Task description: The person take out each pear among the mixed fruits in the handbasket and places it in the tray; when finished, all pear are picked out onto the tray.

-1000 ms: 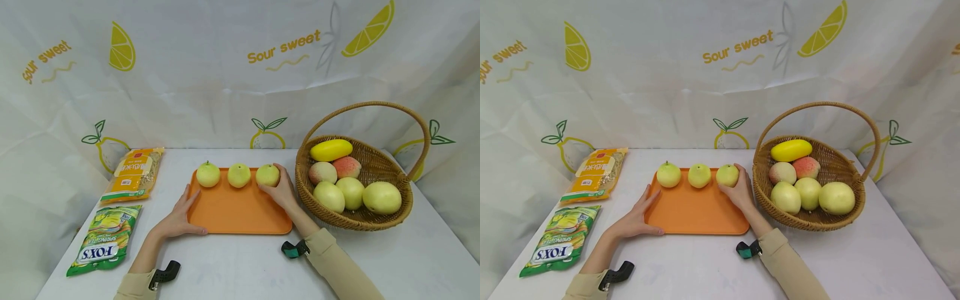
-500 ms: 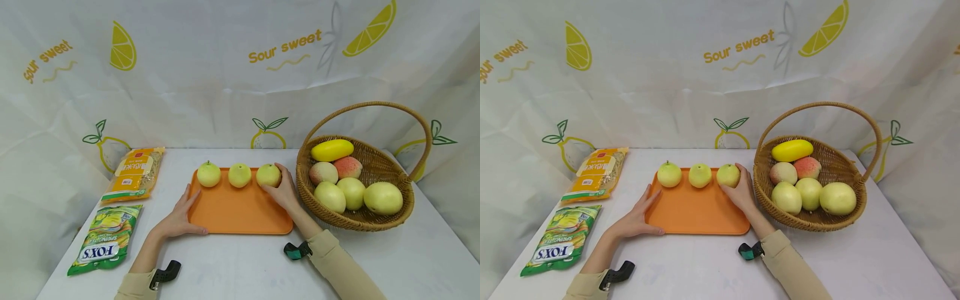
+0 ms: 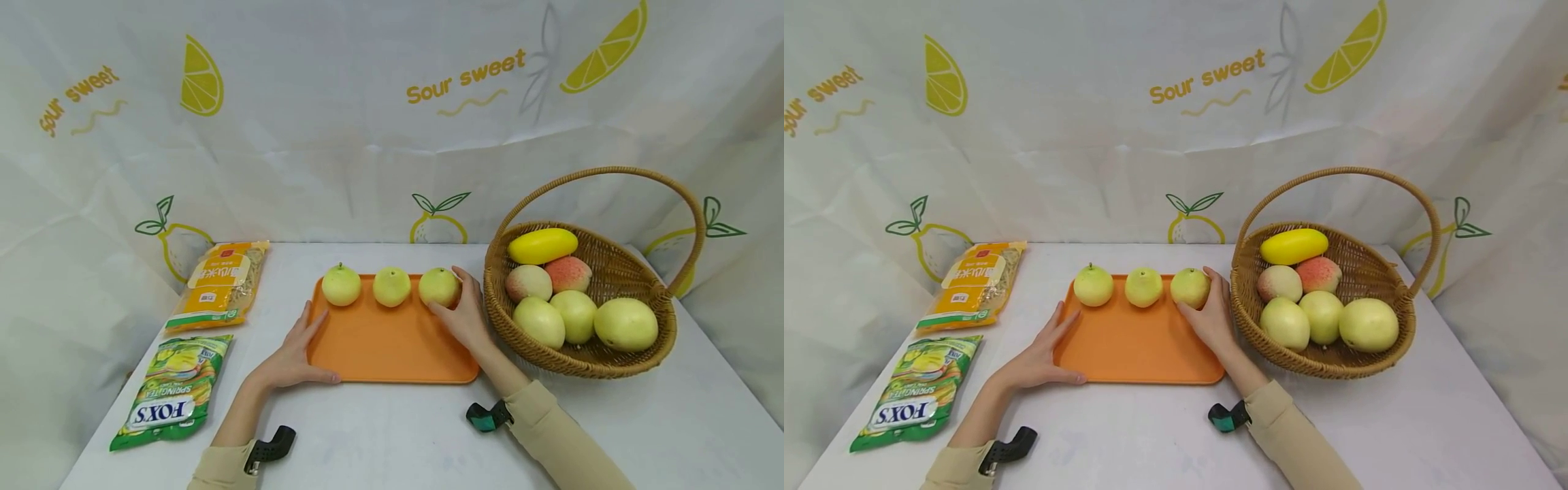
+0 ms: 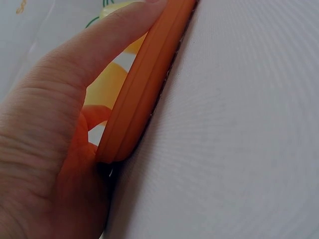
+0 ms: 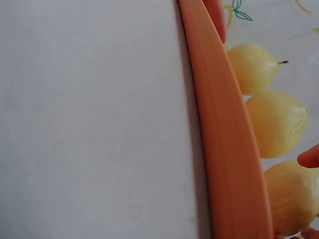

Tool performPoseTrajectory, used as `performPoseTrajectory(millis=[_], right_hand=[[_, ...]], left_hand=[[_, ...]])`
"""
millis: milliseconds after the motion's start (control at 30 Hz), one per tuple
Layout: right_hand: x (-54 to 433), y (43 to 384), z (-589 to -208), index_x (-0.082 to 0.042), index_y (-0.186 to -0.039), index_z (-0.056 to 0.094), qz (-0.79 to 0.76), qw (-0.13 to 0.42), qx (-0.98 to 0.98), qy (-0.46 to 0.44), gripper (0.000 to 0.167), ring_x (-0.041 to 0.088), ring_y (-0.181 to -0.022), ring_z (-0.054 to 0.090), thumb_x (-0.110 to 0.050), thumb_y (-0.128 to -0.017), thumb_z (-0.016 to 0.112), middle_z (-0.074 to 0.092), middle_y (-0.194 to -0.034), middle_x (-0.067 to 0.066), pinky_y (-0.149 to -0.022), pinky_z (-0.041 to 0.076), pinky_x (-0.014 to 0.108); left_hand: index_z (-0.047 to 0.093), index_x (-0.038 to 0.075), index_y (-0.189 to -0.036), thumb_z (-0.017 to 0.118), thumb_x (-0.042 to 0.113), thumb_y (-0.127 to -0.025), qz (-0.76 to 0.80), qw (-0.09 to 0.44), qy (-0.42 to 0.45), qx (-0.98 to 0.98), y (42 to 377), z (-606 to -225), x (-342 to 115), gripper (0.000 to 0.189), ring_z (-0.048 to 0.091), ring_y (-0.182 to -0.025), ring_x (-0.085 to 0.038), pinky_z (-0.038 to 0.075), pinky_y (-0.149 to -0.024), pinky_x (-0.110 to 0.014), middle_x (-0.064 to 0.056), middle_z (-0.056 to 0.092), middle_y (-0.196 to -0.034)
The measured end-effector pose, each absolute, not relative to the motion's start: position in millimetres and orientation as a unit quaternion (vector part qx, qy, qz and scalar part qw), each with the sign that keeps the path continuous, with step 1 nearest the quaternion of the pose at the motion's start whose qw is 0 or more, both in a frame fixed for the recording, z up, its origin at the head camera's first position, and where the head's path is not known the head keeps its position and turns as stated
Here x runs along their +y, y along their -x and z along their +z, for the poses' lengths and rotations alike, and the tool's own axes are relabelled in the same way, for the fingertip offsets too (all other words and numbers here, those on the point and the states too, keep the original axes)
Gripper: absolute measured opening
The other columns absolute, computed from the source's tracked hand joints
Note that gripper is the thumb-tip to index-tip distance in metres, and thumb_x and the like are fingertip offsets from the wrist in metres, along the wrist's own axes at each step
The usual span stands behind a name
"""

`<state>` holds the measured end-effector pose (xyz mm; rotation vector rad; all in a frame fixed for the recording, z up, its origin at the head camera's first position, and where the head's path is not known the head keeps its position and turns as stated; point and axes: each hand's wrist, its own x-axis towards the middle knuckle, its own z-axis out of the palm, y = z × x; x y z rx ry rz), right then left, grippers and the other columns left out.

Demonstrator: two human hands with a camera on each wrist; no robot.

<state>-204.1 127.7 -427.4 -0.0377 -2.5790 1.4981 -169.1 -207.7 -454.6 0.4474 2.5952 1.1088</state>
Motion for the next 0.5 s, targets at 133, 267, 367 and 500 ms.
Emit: performPoseTrajectory(millis=[133,267,367,500], right_hand=[[127,198,-425,-0.005,-0.148,0.029,0.505,0.096,-0.858,-0.008,0.079,0.032,-0.132,0.036,-0.010,-0.084,0.075,0.030,-0.147,0.021,-0.103,0.038,0.045],[127,191,-424,-0.002,-0.146,0.029,0.505,0.106,-0.856,-0.033,0.077,0.031,-0.131,0.035,-0.007,-0.084,0.074,0.028,-0.148,0.021,-0.101,0.042,0.045],[127,186,-423,-0.001,-0.146,0.028,0.504,0.109,-0.855,-0.054,0.078,0.033,-0.133,0.031,-0.005,-0.084,0.074,0.025,-0.149,0.022,-0.102,0.042,0.048],[127,176,-421,-0.001,-0.147,0.027,0.496,0.106,-0.858,-0.073,0.080,0.034,-0.136,0.027,-0.004,-0.083,0.075,0.020,-0.151,0.022,-0.103,0.041,0.049]], left_hand=[[0.014,0.021,-0.158,0.085,0.053,-0.066,0.382,0.142,-0.154,0.900,169,-455,-208,0.121,-0.007,-0.147,-0.039,0.009,-0.111,-0.067,-0.009,-0.018,-0.161],[0.013,0.020,-0.158,0.085,0.053,-0.066,0.382,0.142,-0.155,0.900,169,-455,-208,0.121,-0.007,-0.147,-0.039,0.009,-0.111,-0.067,-0.009,-0.019,-0.161],[0.012,0.020,-0.158,0.086,0.053,-0.066,0.384,0.141,-0.156,0.899,169,-455,-208,0.122,-0.008,-0.146,-0.039,0.009,-0.110,-0.067,-0.009,-0.019,-0.161],[0.009,0.019,-0.159,0.086,0.053,-0.066,0.383,0.138,-0.158,0.900,169,-455,-208,0.125,-0.007,-0.146,-0.039,0.010,-0.111,-0.067,-0.010,-0.018,-0.161]])
